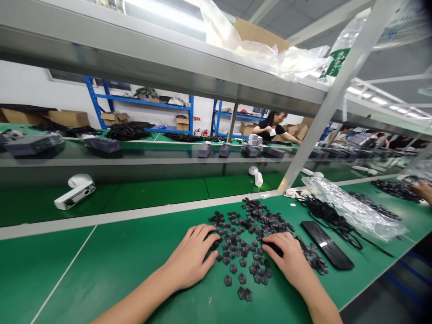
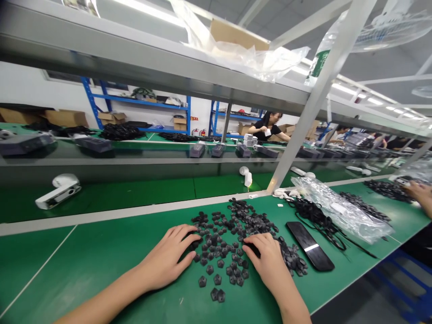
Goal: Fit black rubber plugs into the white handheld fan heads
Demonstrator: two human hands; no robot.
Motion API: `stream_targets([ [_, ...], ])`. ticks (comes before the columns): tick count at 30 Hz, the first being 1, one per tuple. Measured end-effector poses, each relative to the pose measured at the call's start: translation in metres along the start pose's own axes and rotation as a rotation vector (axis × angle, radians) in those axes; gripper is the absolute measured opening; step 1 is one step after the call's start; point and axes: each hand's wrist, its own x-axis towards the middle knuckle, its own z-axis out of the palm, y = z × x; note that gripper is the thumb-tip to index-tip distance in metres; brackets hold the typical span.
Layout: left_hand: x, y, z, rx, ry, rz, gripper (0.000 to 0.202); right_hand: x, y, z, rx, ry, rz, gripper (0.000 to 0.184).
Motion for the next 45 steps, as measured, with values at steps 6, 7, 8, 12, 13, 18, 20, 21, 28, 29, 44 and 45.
stream_targets([
  [6,0.001,0.0,0.001,0.009,0.02,0.022,0.03,0.003,-0.001,0.002,-0.036,0.052,-0.038,0.022],
  [7,0.001,0.0,0.0,0.007,0.023,0.023,0.03,0.003,0.0,0.003,-0.041,0.059,-0.035,0.024],
  [8,0.0,0.0,0.0,0.004,0.026,0.022,0.03,0.004,0.0,0.003,-0.048,0.065,-0.03,0.025],
  [12,-0.001,0.001,0.0,0.003,0.026,0.018,0.031,0.008,0.004,0.006,-0.067,0.07,-0.015,0.026],
  [13,-0.001,0.001,0.0,0.004,0.026,0.017,0.031,0.009,0.005,0.007,-0.063,0.068,-0.014,0.026],
  [18,-0.001,0.0,0.0,0.006,0.034,0.025,0.03,0.015,-0.003,0.007,0.039,0.031,0.007,0.032],
  [20,-0.001,0.0,0.0,0.007,0.037,0.03,0.03,0.018,-0.007,0.006,0.108,-0.007,-0.012,0.033],
  [21,-0.001,0.0,0.0,0.008,0.037,0.031,0.03,0.02,-0.008,0.005,0.128,-0.016,-0.025,0.033],
  [28,-0.002,0.0,0.001,0.002,0.031,0.017,0.03,-0.002,-0.01,-0.002,0.019,0.174,0.027,0.03],
  [29,-0.002,0.0,0.001,-0.001,0.031,0.016,0.031,-0.009,-0.013,-0.002,-0.022,0.186,0.032,0.03],
  [44,-0.003,0.002,-0.002,-0.008,0.025,0.014,0.031,-0.029,-0.016,0.005,-0.078,0.126,0.055,0.032],
  [45,-0.003,0.002,-0.002,-0.009,0.026,0.014,0.032,-0.029,-0.017,0.004,-0.049,0.109,0.06,0.034],
])
